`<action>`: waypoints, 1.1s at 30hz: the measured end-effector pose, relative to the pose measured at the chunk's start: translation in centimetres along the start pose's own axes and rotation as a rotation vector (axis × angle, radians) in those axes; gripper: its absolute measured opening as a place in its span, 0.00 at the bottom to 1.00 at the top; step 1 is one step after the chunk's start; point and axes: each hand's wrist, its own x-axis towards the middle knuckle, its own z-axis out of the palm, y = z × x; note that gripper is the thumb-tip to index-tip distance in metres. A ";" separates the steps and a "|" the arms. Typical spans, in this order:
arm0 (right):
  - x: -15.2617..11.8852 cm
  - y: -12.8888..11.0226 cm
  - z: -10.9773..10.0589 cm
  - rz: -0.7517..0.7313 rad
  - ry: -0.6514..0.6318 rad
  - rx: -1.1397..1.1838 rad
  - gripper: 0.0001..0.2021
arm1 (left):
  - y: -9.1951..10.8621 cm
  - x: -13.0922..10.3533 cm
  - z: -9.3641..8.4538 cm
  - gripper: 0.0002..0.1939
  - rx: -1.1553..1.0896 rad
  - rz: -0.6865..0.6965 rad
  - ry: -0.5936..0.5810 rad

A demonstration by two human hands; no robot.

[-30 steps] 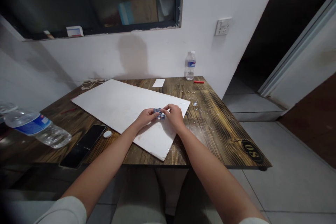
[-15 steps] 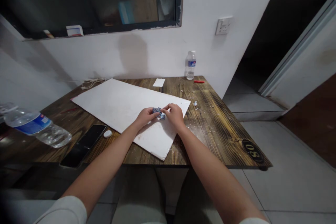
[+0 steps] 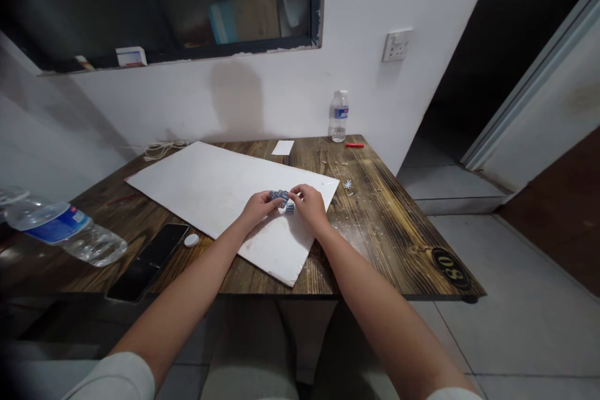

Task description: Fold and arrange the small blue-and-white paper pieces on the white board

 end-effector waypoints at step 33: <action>-0.3 0.1 -0.3 0.079 -0.106 -0.136 0.12 | 0.4 0.4 -0.2 0.19 -0.056 -0.005 0.114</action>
